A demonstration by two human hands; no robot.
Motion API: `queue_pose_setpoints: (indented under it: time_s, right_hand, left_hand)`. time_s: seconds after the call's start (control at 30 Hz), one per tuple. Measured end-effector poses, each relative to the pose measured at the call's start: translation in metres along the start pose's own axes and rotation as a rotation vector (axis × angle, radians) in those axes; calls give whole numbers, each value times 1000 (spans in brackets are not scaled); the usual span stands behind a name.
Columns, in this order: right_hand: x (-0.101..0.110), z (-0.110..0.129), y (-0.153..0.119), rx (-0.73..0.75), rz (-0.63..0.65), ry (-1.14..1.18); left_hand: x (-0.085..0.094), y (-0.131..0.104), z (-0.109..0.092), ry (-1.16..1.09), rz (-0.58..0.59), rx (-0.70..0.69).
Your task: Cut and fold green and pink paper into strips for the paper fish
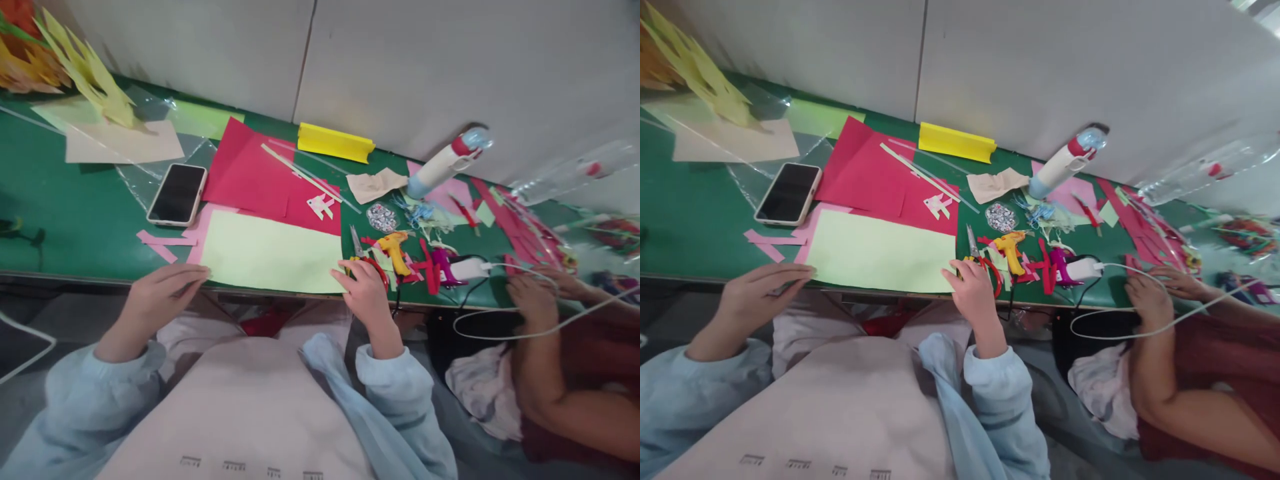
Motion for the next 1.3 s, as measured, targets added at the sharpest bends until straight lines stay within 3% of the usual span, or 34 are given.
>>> queue_pose_setpoints:
  time_s: [0.17, 0.37, 0.57, 0.97, 1.17, 1.3]
  right_hand:
    - [-4, 4, -7, 1, 71, 0]
    - [2, 26, -12, 83, 34, 5]
    - [2, 48, 4, 101, 8, 19]
    - [-15, 123, 68, 222, 47, 130]
    - [-30, 132, 86, 211, 60, 150]
    - [-37, 128, 90, 161, 77, 211]
  left_hand:
    - [-19, -17, 15, -98, 101, 179]
    - [-25, -21, 20, -90, 153, 232]
    - [-30, -19, 20, -73, 178, 282]
    - [-38, -6, 4, 19, 120, 145]
    - [-42, 7, 6, 78, 165, 185]
    - [-37, 3, 5, 72, 164, 178]
Point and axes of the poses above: each hand's wrist, its own y-axis towards the middle knuckle, its own x-axis out of the back of the hand, z = x × y, the point moved 10 cm from there along y, towards the middle knuckle, and after that the axes turned 13 degrees about z, right-handed, at the moved point
